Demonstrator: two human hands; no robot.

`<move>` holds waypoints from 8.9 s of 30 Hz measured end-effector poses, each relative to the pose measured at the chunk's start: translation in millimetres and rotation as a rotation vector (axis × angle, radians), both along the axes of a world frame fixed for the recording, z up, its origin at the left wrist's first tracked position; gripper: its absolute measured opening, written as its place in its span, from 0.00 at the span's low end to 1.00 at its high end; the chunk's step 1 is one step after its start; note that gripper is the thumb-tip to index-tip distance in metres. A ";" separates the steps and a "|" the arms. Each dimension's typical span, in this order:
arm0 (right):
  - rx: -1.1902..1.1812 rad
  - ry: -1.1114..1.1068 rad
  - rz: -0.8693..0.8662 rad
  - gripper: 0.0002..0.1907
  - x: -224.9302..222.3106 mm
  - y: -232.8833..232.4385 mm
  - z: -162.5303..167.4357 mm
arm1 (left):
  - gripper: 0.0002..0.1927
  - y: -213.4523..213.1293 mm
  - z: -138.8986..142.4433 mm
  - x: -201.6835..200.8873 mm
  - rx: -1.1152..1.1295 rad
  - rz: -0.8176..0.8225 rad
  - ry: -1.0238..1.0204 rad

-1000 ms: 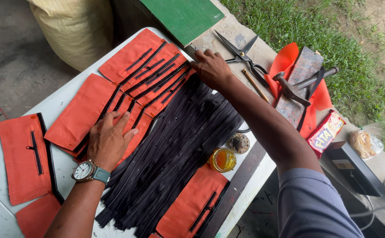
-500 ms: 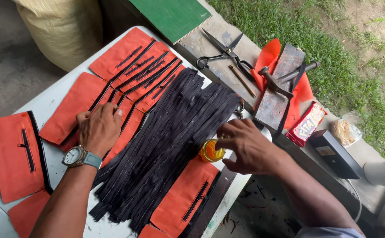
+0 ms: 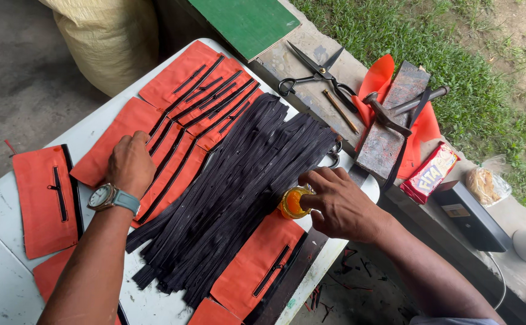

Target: The person assembles orange fabric pouches by inserting black zipper strips into pre-cut slots. They repeatedly pick up a pouch, align a zipper, press it into place, and set the finished unit aside. The process continues with multiple pouches on a white workbench.

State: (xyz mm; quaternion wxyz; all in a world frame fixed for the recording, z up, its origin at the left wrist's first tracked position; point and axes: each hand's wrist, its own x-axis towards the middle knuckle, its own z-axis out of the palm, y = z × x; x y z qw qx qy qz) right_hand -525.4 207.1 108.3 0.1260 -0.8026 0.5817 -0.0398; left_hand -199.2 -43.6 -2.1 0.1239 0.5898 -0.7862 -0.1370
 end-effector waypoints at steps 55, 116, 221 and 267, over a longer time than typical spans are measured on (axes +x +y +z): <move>-0.127 -0.353 -0.397 0.43 -66.5 -209.5 -109.8 | 0.22 -52.7 -25.2 -173.0 -0.100 -0.330 -0.002; -0.477 -0.786 -0.349 0.33 44.1 87.3 -24.8 | 0.39 192.7 -56.1 246.0 -0.114 -0.011 -0.032; 0.307 0.143 0.096 0.49 249.6 244.4 -85.7 | 0.33 382.4 -8.2 128.5 0.229 -0.162 0.378; 0.495 -0.150 0.201 0.48 280.2 255.1 -75.6 | 0.32 374.3 -25.2 134.4 0.191 -0.172 0.484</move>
